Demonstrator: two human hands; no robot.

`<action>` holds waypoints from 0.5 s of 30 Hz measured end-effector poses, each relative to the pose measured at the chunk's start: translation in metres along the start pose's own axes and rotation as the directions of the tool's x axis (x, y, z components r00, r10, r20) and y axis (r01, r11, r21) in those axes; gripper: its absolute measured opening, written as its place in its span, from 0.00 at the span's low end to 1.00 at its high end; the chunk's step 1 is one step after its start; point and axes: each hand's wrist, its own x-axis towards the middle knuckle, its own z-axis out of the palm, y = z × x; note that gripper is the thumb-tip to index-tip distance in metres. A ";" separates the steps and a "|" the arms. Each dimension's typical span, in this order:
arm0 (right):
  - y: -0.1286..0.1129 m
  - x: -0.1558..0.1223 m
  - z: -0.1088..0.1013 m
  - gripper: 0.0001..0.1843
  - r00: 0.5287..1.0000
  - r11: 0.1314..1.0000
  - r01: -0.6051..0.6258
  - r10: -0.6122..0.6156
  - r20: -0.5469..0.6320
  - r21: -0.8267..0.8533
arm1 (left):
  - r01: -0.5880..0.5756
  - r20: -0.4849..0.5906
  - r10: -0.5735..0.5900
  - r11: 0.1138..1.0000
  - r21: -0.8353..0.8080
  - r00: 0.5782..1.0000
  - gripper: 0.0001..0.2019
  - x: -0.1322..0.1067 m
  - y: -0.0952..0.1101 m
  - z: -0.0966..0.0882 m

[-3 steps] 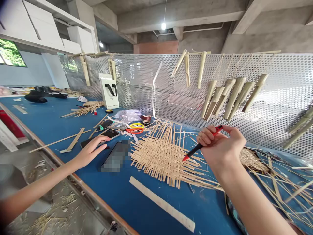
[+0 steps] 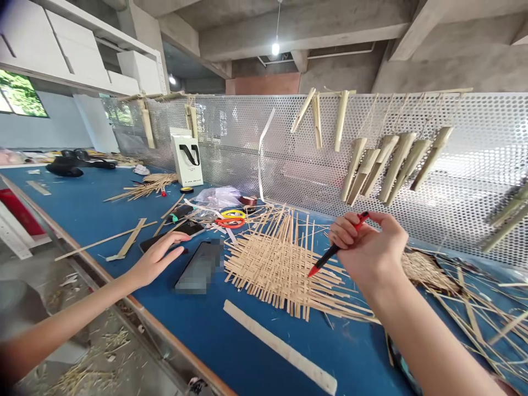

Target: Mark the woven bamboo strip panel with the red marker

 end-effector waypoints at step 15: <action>0.071 -0.013 0.062 0.10 0.917 0.940 -0.320 0.277 -0.285 -0.117 | -0.559 0.177 0.582 0.812 -0.167 0.793 0.10 -0.018 0.038 0.020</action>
